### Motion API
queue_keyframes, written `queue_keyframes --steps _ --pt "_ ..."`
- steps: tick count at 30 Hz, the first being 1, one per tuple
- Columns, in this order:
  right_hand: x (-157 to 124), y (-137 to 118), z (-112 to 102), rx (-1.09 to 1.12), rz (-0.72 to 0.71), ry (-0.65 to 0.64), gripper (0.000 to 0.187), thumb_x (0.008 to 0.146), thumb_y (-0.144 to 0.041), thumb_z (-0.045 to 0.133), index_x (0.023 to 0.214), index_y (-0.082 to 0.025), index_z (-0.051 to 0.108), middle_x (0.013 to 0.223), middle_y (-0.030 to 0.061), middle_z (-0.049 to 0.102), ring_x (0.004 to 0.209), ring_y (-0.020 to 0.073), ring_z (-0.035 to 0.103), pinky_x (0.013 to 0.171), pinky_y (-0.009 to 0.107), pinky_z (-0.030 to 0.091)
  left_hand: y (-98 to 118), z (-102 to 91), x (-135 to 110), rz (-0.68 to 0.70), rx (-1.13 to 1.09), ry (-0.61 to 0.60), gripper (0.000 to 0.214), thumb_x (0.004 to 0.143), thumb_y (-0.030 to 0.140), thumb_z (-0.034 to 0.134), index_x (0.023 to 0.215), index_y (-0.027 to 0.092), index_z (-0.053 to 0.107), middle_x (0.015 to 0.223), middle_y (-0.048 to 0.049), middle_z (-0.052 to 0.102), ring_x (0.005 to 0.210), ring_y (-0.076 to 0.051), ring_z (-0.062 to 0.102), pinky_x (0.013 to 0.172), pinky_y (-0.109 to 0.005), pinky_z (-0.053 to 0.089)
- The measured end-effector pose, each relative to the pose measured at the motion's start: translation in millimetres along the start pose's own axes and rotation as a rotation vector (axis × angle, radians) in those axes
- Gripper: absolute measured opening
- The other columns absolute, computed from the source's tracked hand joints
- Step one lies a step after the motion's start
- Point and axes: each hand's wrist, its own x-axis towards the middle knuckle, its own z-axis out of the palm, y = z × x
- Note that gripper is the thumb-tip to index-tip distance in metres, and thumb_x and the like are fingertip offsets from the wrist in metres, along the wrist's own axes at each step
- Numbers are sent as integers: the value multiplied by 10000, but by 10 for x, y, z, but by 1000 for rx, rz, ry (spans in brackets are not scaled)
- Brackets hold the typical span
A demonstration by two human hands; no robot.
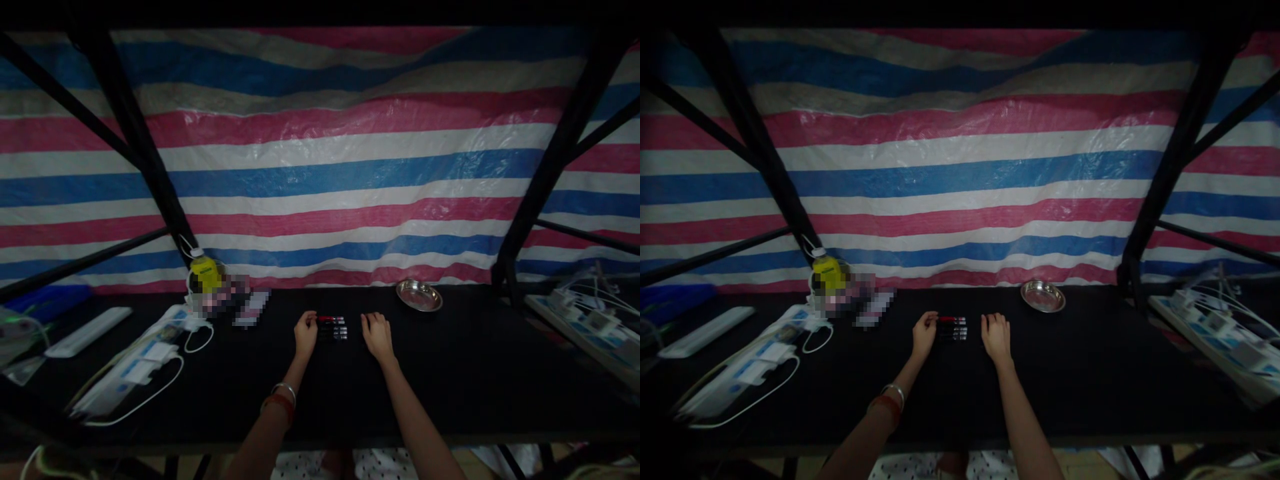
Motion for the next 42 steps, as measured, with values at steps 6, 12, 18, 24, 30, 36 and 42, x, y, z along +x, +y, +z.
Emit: queue_keyframes --steps 6,12,18,24,30,36,42 --pt "19 10 5 4 13 -18 416 932 -351 261 963 -165 633 993 99 611 963 204 523 833 301 344 22 -18 -12 -3 0 3 181 706 134 472 804 169 619 747 -38 659 738 -175 633 713 -297 489" --pt "15 27 -1 -2 17 -28 397 925 -340 281 976 -168 636 1008 100 609 963 201 525 836 295 344 20 -18 -14 -17 -7 20 186 702 130 461 797 175 614 751 -35 664 741 -176 637 719 -299 487" --pt "11 44 15 14 3 -20 382 921 -324 287 975 -172 634 990 90 614 953 199 531 836 288 350 -4 -13 -10 -7 -25 31 195 695 117 455 790 170 616 735 -39 658 730 -175 633 717 -301 485" --pt "47 120 93 86 27 -2 357 900 -316 324 979 -178 643 1000 92 623 976 202 544 841 291 374 -79 -32 4 -19 -81 60 183 712 168 466 815 168 617 738 -35 655 729 -171 633 710 -298 491" --pt "99 281 216 377 97 63 345 866 -293 341 891 -186 668 951 82 639 935 195 573 835 293 418 -109 -77 3 -31 -144 123 237 743 329 488 824 149 619 732 -52 639 682 -177 615 673 -315 496" --pt "130 323 245 469 93 75 315 823 -293 378 817 -170 668 896 91 636 895 211 569 835 302 418 -52 -73 17 -55 -130 118 319 743 418 470 833 143 605 679 -34 597 622 -166 571 602 -286 460" --pt "68 278 218 469 104 126 355 820 -384 422 966 -150 646 1034 106 593 1032 225 505 935 293 352 -51 -38 29 -72 -97 108 254 735 343 460 822 147 597 602 -5 527 586 -155 526 564 -266 411"
